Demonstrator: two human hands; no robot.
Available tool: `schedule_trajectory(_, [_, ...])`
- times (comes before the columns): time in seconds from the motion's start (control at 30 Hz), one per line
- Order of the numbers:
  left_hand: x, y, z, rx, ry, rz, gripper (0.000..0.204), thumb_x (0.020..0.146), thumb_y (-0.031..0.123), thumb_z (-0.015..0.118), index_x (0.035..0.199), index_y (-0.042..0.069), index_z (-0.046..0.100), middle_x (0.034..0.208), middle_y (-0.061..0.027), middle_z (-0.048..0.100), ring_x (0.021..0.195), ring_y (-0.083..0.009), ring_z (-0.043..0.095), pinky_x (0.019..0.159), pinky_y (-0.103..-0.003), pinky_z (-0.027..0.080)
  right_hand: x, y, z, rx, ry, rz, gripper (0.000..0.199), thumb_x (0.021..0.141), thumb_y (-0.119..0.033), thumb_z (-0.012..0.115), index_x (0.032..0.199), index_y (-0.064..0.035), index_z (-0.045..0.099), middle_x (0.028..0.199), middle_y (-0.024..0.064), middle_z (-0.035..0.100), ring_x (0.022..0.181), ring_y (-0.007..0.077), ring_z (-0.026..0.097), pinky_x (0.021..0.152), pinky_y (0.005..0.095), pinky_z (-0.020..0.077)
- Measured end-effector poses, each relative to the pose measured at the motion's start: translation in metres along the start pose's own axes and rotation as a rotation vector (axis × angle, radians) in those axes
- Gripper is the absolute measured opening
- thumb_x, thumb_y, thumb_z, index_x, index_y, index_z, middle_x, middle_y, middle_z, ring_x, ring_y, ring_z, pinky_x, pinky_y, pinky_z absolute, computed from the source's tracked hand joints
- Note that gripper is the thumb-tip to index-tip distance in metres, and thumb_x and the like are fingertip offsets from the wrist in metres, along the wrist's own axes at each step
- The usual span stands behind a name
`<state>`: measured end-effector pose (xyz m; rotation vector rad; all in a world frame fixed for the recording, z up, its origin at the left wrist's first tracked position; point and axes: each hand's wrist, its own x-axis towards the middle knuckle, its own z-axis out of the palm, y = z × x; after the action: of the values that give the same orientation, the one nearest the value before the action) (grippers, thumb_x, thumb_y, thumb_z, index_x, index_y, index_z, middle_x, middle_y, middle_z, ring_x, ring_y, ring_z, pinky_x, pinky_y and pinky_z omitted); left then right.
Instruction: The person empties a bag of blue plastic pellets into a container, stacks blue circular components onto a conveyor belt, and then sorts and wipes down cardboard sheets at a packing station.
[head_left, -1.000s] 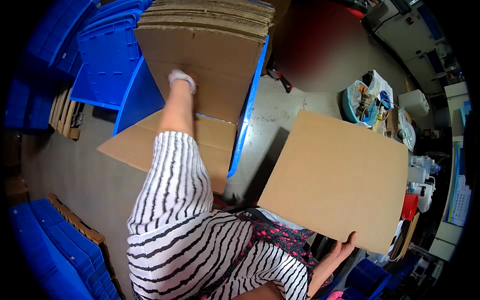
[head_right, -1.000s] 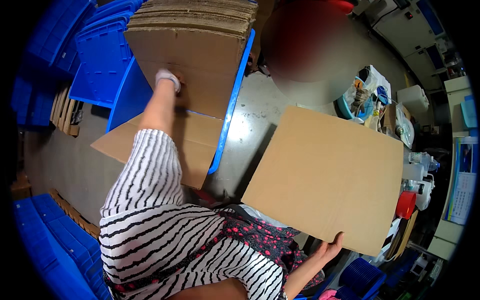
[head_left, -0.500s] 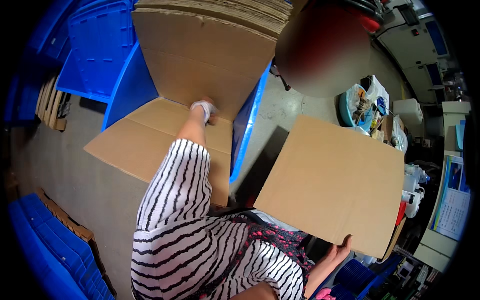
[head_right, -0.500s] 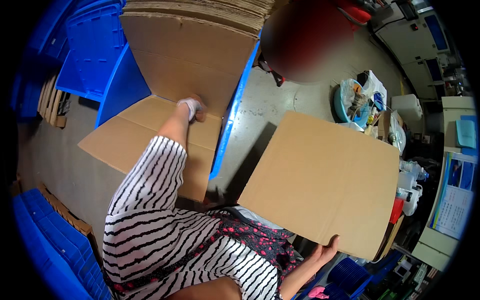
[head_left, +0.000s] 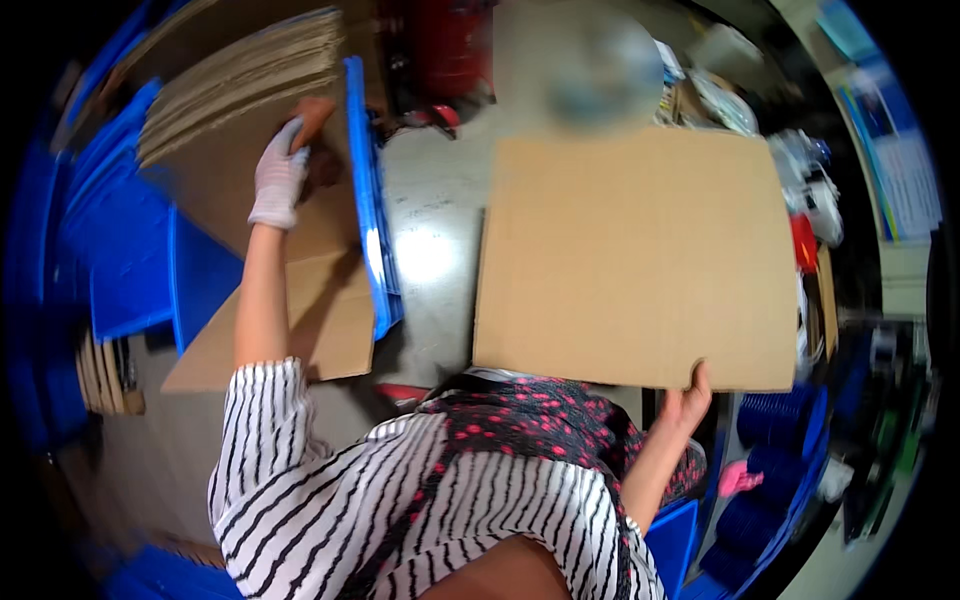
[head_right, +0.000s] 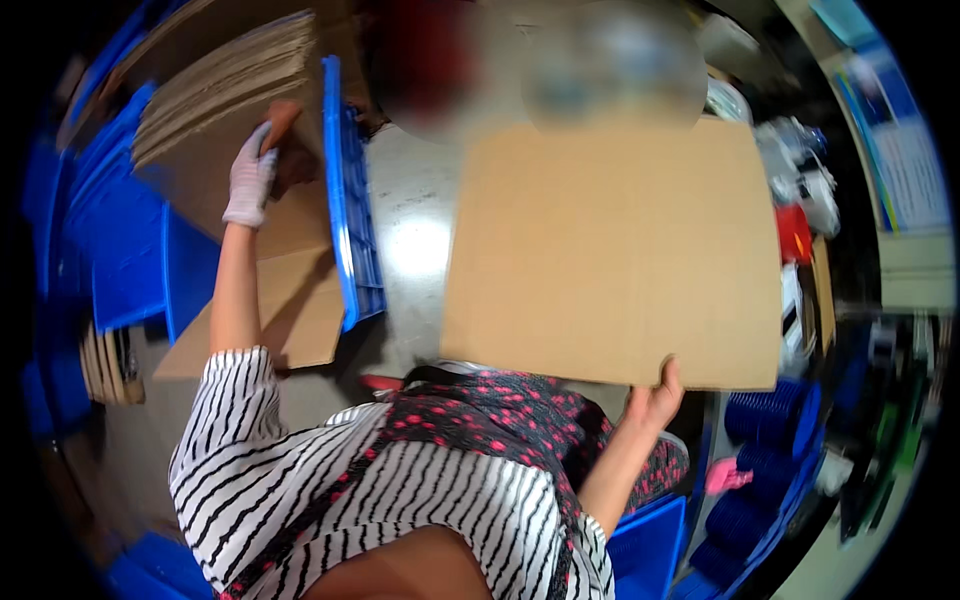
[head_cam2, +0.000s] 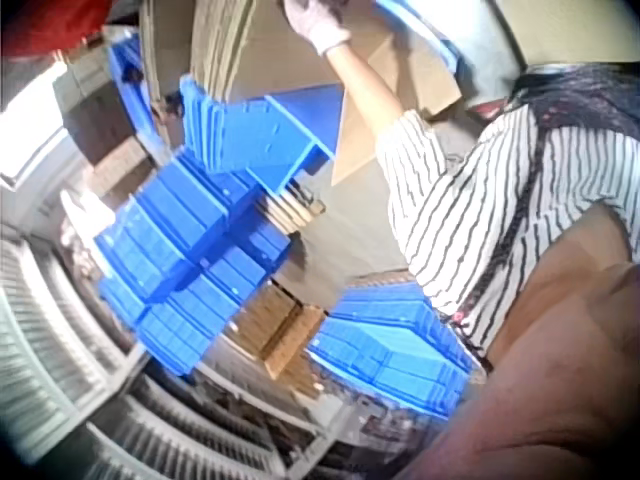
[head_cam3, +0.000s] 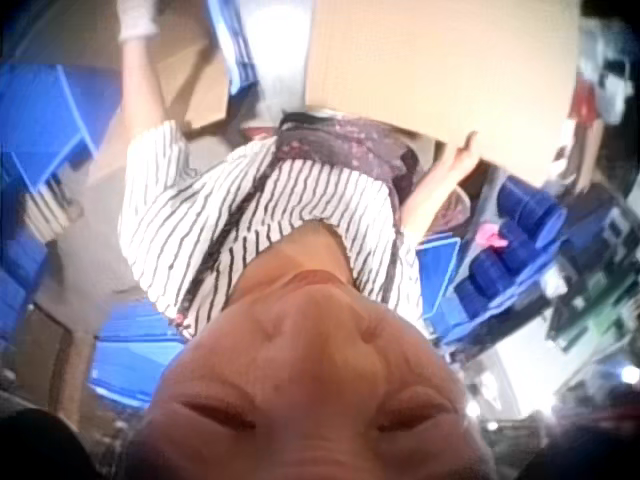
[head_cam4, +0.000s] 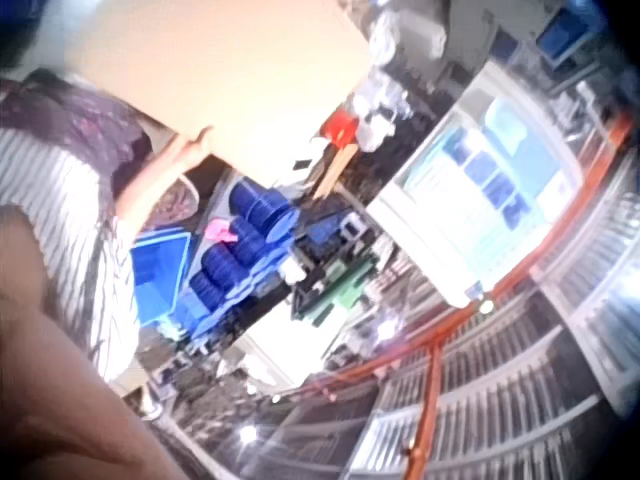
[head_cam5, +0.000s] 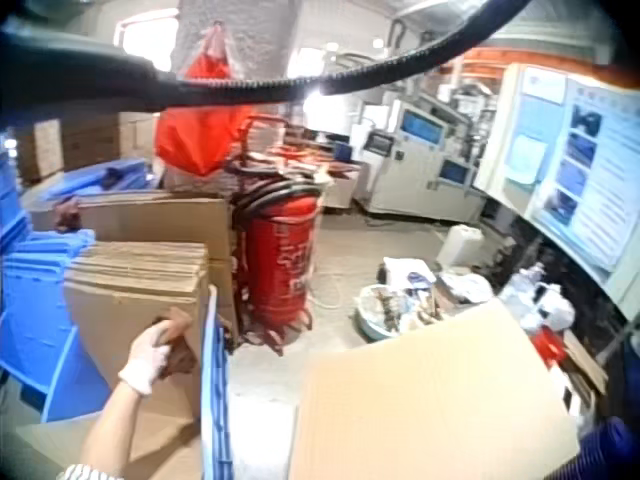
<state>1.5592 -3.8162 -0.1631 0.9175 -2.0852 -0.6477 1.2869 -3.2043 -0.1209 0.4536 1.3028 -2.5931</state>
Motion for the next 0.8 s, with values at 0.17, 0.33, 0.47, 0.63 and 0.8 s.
schedule_trajectory(0.17, [-0.064,0.041,0.091,0.755,-0.936,0.124,0.058,0.079,0.045,0.064,0.133,0.031,0.051,0.153,-0.0214,0.018,0.134,-0.0575,0.014,0.113,-0.053,0.021,-0.001,-0.001,-0.023,0.205,-0.106,-0.109,0.041,0.097,-0.011,0.049,0.136,-0.0028,0.041,0.136,0.0125,0.048,0.124,0.0291,0.047,0.105,0.0477,0.0397])
schedule_trajectory(0.33, [-0.031,-0.069,0.07,0.453,-0.788,0.156,0.036,0.09,0.03,0.053,0.122,0.015,0.058,0.137,-0.0175,0.046,0.127,-0.0339,0.042,0.104,-0.041,0.036,-0.006,0.001,-0.022,0.296,-0.164,-0.247,0.041,0.096,-0.015,0.05,0.136,-0.0066,0.044,0.137,0.0105,0.048,0.126,0.0295,0.046,0.107,0.0482,0.0371])
schedule_trajectory(0.47, [-0.021,0.087,0.064,-0.218,-0.726,-0.54,0.025,0.091,0.024,0.053,0.106,0.005,0.059,0.105,-0.0178,0.06,0.093,-0.0368,0.061,0.078,-0.046,0.051,-0.004,-0.015,-0.036,0.456,-0.203,-0.293,0.047,0.093,-0.008,0.053,0.138,-0.0116,0.041,0.139,0.0082,0.046,0.127,0.0284,0.044,0.108,0.0466,0.0365])
schedule_trajectory(0.63, [-0.021,0.167,0.054,-0.197,-0.483,-0.324,0.026,0.096,0.032,0.05,0.101,0.007,0.057,0.078,-0.0152,0.063,0.069,-0.0329,0.062,0.063,-0.054,0.053,0.009,-0.019,-0.036,0.529,-0.321,-0.344,0.052,0.09,-0.004,0.056,0.139,-0.0096,0.039,0.138,0.0084,0.046,0.128,0.0278,0.044,0.109,0.0455,0.035])
schedule_trajectory(0.8, [-0.009,0.275,0.108,-0.112,-0.133,0.455,0.023,0.089,0.022,0.056,0.102,0.005,0.063,0.096,-0.014,0.064,0.086,-0.0292,0.059,0.081,-0.039,0.048,0.008,-0.036,-0.028,0.502,-0.353,-0.382,0.051,0.09,-0.005,0.058,0.137,-0.0051,0.04,0.136,0.0093,0.048,0.127,0.0276,0.045,0.109,0.043,0.0356])
